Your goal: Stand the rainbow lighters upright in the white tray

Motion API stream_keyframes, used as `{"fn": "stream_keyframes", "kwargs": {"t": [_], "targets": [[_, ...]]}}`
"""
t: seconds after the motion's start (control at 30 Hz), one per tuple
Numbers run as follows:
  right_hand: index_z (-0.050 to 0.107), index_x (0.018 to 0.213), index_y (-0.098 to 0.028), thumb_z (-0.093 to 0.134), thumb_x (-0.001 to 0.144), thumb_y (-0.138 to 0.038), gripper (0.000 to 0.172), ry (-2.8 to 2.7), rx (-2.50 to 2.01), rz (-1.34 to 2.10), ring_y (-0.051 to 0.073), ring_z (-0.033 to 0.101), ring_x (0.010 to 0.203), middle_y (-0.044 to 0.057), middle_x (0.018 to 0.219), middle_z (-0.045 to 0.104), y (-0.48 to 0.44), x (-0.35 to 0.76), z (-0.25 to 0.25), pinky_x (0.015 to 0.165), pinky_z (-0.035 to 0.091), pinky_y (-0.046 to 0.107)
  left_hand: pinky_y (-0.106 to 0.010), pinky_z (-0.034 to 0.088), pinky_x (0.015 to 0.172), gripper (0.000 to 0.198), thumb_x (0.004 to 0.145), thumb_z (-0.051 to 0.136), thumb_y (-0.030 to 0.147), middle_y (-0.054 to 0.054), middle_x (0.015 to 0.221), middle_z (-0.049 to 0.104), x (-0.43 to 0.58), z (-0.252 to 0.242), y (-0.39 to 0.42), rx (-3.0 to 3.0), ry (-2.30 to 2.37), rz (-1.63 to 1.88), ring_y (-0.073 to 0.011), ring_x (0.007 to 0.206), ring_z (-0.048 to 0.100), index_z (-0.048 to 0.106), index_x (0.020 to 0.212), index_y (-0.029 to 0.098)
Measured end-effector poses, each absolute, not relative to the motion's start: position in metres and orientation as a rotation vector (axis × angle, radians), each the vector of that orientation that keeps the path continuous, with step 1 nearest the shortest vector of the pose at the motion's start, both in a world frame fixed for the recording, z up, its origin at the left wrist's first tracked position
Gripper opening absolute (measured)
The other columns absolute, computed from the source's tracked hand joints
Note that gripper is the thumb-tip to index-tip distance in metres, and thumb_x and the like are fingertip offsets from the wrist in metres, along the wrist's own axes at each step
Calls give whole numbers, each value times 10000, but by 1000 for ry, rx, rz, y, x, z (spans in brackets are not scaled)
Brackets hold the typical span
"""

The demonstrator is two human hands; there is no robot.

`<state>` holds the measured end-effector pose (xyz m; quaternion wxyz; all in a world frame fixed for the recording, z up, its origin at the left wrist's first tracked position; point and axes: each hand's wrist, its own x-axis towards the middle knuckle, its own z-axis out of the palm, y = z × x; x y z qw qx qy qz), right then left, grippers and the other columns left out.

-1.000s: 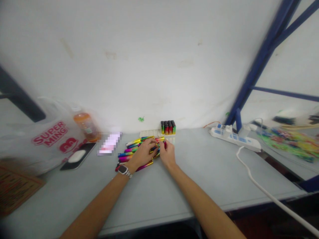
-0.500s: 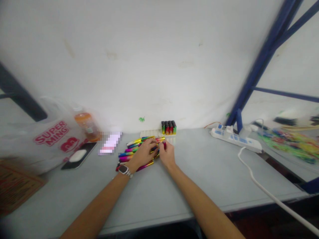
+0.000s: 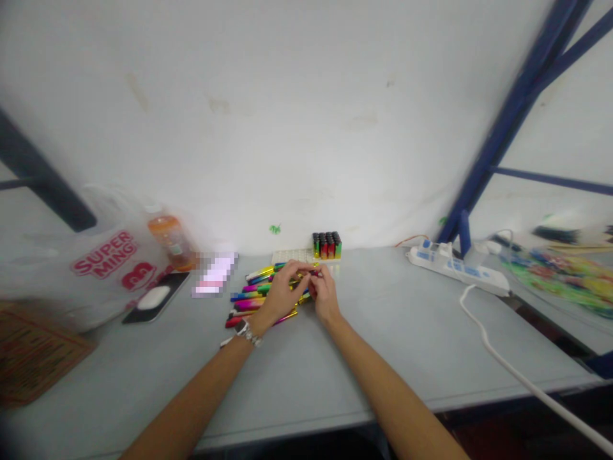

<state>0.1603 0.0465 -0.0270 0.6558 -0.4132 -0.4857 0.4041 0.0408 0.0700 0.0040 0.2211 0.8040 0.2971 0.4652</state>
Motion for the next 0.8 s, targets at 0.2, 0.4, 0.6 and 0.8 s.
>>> {"fn": "stream_keyframes", "kwargs": {"t": [0.2,0.4,0.6,0.8], "targets": [[370,859,-242,441,667,-262,205,-1175,-960,870,108,324,488,-70,629,390,43,159,-27,440,278,226,-344,516,881,175,863,660,315,-66,1003,670,45,2,71,2094,827,1264,-193,965,627,697,985,196],[434,1022,-221,513,769,-298,276,-1271,-1096,637,173,540,813,12,894,541,52,174,-23,669,453,283,-304,549,805,228,858,663,341,-66,960,711,49,11,94,1849,779,1296,-174,880,673,665,1001,164],[451,1098,-190,542,759,-311,371,-1190,-1292,447,193,562,823,24,887,552,64,198,-27,655,454,292,-297,562,774,167,819,684,227,-58,930,719,66,27,147,1991,881,1337,-146,761,676,682,968,153],[469,1090,-204,522,748,-250,349,-1286,-1311,420,192,579,794,10,862,567,67,200,-32,683,460,310,-341,571,815,128,812,664,152,-61,906,710,84,14,175,2200,968,1225,-165,786,674,690,937,155]]}}
